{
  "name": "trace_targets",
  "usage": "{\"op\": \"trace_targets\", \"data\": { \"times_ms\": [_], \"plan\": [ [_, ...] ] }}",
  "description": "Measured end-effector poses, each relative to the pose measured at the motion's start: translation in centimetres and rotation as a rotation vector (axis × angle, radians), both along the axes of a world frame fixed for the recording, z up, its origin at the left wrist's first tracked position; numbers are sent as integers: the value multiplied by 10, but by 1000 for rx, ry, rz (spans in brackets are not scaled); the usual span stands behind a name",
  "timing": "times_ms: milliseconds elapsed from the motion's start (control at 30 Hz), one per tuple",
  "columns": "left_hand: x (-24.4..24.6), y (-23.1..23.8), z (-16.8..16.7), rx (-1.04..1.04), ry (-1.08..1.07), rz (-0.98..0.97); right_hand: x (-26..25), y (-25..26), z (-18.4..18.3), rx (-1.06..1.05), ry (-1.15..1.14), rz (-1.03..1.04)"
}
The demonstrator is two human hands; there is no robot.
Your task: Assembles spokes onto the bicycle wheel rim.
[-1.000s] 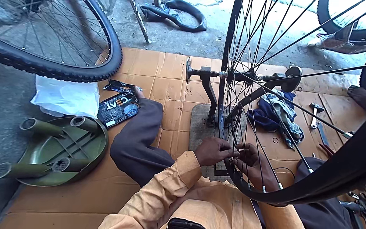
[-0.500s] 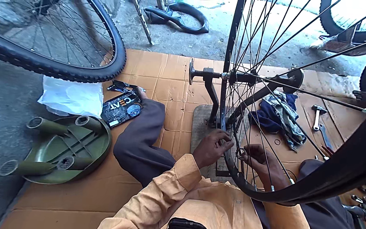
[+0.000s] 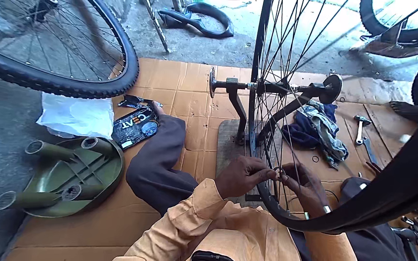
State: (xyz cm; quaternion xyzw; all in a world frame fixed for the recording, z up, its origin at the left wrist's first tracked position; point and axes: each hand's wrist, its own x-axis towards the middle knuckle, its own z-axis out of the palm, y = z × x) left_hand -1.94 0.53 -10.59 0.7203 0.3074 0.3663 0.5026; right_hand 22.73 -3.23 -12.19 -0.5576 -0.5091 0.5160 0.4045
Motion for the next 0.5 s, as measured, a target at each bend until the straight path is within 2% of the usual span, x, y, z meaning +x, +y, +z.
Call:
{"op": "trace_targets", "data": {
  "times_ms": [167, 367, 433, 500],
  "plan": [
    [6, -2, 12, 27, -92, -50, 3, -2, -2, 15, -3, -14],
    [5, 3, 0, 15, -6, 4, -2, -3, 10, 50, -12, 41],
    [6, 1, -10, -52, -1, 83, -5, -4, 8, 59, -33, 63],
    [7, 2, -14, -210, 27, 154, -9, -6, 3, 68, -81, 94]
  ]
}}
